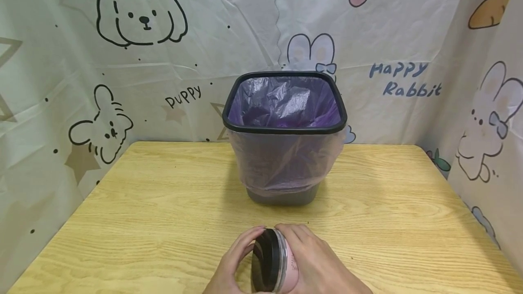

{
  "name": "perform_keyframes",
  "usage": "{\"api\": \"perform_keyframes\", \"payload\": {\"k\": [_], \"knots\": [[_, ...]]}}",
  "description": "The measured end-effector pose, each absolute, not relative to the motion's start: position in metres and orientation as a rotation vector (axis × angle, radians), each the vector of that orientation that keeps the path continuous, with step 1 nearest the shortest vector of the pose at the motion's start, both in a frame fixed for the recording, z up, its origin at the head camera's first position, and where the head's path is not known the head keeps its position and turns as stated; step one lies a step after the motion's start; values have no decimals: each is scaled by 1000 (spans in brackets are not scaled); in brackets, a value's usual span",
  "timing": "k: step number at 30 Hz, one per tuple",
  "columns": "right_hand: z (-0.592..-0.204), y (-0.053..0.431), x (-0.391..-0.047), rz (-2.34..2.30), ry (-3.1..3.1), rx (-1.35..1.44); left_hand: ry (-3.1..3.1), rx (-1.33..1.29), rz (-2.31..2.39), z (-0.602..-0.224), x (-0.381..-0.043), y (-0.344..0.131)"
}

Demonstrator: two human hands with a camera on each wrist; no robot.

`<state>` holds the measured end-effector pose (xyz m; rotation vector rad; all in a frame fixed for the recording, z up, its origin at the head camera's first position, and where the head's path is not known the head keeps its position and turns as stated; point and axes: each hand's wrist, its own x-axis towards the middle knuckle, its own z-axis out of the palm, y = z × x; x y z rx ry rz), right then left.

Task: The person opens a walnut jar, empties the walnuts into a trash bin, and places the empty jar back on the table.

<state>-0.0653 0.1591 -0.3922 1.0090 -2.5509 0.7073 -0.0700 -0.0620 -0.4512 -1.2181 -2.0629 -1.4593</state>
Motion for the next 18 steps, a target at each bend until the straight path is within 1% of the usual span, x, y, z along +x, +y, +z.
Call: {"api": "perform_keyframes", "payload": {"k": [5,10,18], "knots": [[-392,159,-66,691,-2530,1030,-2099,-1291,-1420,-447,-71,-68],[-391,159,-66,697,-2553,1019,-2118,-1240,-1427,-443,-69,-68],[-391,158,-64,686,-2586,1004,-2052,-1199,-1367,-447,-67,-64]]}}
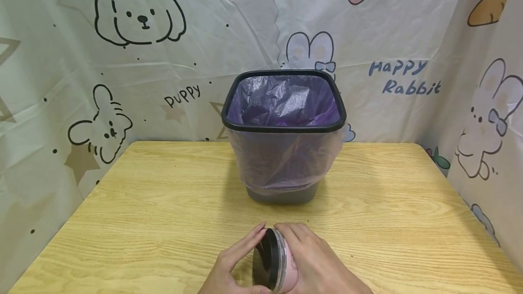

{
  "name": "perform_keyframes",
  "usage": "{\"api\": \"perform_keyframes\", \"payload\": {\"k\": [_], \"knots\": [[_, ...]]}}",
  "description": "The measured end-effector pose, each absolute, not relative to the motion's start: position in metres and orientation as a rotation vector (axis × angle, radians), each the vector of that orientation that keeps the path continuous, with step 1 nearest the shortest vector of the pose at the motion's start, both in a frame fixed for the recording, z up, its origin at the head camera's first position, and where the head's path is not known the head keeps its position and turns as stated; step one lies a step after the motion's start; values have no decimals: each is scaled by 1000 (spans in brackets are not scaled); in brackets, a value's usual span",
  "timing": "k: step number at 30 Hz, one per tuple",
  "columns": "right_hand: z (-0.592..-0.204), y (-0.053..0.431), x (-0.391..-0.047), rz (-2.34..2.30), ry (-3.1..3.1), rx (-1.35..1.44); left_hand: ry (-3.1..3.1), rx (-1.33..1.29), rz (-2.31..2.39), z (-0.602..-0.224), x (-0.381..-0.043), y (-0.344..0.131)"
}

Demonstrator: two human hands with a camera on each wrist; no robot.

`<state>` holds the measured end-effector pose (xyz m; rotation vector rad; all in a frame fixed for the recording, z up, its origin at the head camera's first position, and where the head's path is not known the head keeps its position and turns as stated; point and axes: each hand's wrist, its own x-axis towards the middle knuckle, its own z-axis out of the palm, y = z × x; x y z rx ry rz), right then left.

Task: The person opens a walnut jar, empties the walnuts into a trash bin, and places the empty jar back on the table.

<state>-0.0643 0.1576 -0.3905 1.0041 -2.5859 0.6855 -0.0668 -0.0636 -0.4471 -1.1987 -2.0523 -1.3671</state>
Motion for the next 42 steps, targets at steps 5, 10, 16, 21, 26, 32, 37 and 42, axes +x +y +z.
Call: {"api": "perform_keyframes", "payload": {"k": [5,10,16,21,26,32,37,42], "knots": [[-391,156,-65,670,-2564,1029,-2053,-1172,-1367,-447,-66,-63],[-393,155,-65,657,-2538,1035,-2053,-1164,-1355,-444,-65,-64],[-393,155,-64,666,-2515,1052,-2064,-1114,-1409,-443,-62,-62],[-394,155,-63,656,-2512,1055,-2061,-1090,-1382,-443,-61,-60],[-395,155,-61,638,-2489,1059,-2091,-1056,-1377,-442,-58,-59],[-395,154,-61,624,-2502,1063,-2125,-1000,-1404,-440,-55,-55],[-393,154,-60,641,-2518,1067,-2095,-1092,-1360,-442,-57,-57],[-392,154,-60,656,-2556,1061,-2085,-1129,-1369,-443,-57,-57]]}}
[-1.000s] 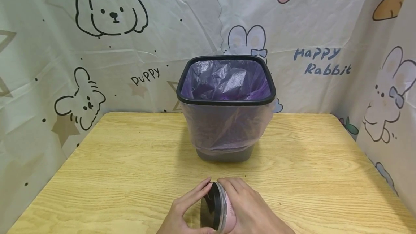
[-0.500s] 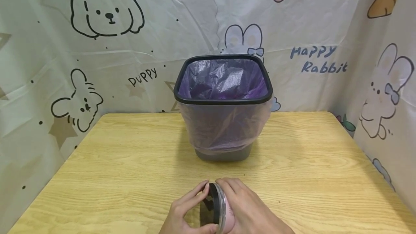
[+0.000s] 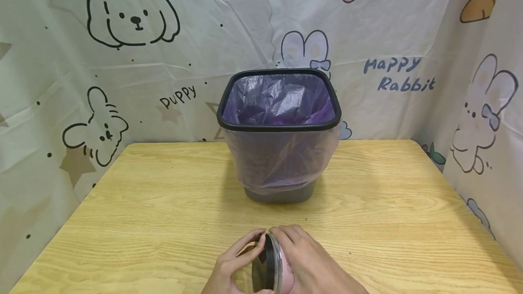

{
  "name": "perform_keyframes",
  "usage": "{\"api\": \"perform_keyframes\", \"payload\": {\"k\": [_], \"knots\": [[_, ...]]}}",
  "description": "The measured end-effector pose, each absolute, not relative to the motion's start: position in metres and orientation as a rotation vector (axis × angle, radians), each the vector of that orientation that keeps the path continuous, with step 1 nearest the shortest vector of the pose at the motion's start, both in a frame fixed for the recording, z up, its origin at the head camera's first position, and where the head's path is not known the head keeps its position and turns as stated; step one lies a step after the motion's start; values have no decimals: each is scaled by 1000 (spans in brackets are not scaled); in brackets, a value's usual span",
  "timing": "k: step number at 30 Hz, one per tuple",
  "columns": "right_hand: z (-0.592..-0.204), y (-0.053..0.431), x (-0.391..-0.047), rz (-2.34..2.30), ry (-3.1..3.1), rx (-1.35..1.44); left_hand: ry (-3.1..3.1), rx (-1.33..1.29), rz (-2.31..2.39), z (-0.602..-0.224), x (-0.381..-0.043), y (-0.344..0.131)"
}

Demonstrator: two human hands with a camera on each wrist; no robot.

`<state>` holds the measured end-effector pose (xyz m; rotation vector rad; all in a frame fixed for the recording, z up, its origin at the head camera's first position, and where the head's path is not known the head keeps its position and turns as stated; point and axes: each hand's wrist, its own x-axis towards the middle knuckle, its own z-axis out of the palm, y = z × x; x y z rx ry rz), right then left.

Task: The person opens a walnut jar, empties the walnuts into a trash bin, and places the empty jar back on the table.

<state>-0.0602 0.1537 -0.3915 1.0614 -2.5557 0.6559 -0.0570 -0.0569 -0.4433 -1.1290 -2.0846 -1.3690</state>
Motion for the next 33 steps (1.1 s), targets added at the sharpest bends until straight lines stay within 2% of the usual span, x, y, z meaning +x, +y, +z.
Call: {"api": "perform_keyframes", "payload": {"k": [20,33], "knots": [[-395,149,-58,694,-2591,971,-2111,-829,-1509,-442,-51,-47],[-395,150,-59,666,-2546,1016,-2084,-960,-1401,-439,-54,-50]]}}
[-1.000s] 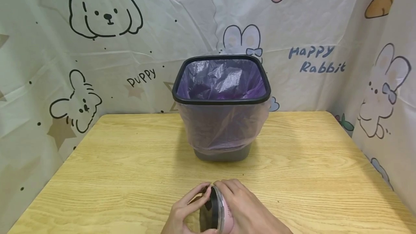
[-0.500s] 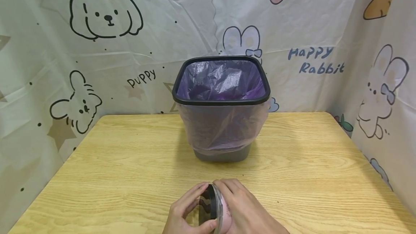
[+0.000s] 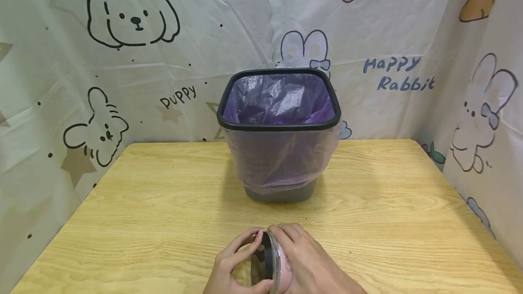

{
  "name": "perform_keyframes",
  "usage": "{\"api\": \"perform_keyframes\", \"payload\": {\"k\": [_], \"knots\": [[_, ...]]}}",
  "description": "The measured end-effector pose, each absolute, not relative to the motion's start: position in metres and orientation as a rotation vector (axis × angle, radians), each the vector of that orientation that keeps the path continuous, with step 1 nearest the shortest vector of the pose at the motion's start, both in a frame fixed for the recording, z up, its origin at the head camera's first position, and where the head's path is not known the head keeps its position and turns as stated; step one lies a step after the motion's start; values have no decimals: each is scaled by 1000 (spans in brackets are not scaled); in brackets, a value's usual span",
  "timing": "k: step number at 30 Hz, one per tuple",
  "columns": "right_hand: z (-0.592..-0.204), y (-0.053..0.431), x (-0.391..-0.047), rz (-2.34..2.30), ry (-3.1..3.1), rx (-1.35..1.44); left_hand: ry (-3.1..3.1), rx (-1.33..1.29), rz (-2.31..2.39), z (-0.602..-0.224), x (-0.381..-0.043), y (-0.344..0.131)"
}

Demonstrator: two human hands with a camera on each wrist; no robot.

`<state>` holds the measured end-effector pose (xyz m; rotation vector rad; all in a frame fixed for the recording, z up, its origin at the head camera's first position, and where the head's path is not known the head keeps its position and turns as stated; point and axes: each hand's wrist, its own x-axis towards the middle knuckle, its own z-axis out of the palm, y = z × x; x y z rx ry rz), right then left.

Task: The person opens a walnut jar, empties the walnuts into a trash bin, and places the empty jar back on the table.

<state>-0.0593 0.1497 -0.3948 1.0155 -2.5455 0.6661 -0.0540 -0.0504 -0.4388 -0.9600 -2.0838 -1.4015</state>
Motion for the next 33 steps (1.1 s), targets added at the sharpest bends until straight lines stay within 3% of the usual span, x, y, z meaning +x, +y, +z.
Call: {"api": "perform_keyframes", "payload": {"k": [6,23,33], "knots": [[-394,151,-59,662,-2555,1027,-2052,-973,-1393,-439,-53,-50],[-389,154,-62,876,-2647,1056,-1970,-1360,-1280,-437,-65,-62],[-388,154,-57,770,-2663,989,-2114,-1198,-1372,-435,-57,-60]]}}
